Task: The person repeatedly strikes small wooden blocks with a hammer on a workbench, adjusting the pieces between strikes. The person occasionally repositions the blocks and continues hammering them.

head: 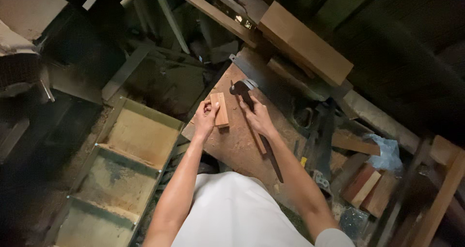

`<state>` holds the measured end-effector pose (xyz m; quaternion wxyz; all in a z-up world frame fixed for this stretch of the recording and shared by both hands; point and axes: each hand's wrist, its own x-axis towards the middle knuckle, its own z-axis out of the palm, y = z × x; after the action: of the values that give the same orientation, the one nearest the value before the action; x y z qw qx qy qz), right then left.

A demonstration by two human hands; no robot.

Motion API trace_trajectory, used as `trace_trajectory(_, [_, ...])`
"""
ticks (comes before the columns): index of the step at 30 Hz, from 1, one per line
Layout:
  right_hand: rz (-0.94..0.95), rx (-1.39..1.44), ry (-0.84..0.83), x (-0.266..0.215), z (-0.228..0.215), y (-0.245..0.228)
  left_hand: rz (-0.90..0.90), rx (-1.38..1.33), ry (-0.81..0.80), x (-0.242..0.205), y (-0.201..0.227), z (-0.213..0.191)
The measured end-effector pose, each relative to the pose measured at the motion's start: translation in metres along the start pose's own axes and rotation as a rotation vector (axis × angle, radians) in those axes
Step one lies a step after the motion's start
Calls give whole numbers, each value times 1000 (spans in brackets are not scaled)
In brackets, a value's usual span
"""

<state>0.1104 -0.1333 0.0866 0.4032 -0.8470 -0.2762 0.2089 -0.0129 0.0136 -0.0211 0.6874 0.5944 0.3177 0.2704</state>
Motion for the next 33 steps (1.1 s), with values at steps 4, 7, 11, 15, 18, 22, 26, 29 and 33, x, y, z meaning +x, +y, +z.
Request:
trace_trajectory(4, [-104, -70, -27, -2, -4, -7, -4, 61, 31, -1, 6, 3])
trace_trajectory(7, [-86, -67, -49, -6, -3, -18, 45, 38, 44, -2, 4, 5])
trace_trajectory(11, [-49, -70, -70, -3, -4, -31, 30, 150, 86, 0, 5, 9])
trace_trajectory(15, [-34, -88, -94, -2, -3, -31, 39, 238, 70, 1, 7, 7])
trace_trajectory(18, [-141, -148, -94, -4, -1, -31, 94, 225, 110, 3, 8, 5])
trace_trajectory(22, [-155, -155, -143, -10, 3, -43, 128, 212, 123, 1, 13, 3])
trace_trajectory(26, [-242, -219, -89, -4, -1, -59, 63, 176, 122, -1, 17, 8])
trace_trajectory(29, [-333, -170, 45, -9, -2, -63, 63, 102, 130, -7, 15, 8])
trace_trajectory(33, [-195, -256, 9, -7, 5, -69, 227, 157, 189, -6, 10, 9])
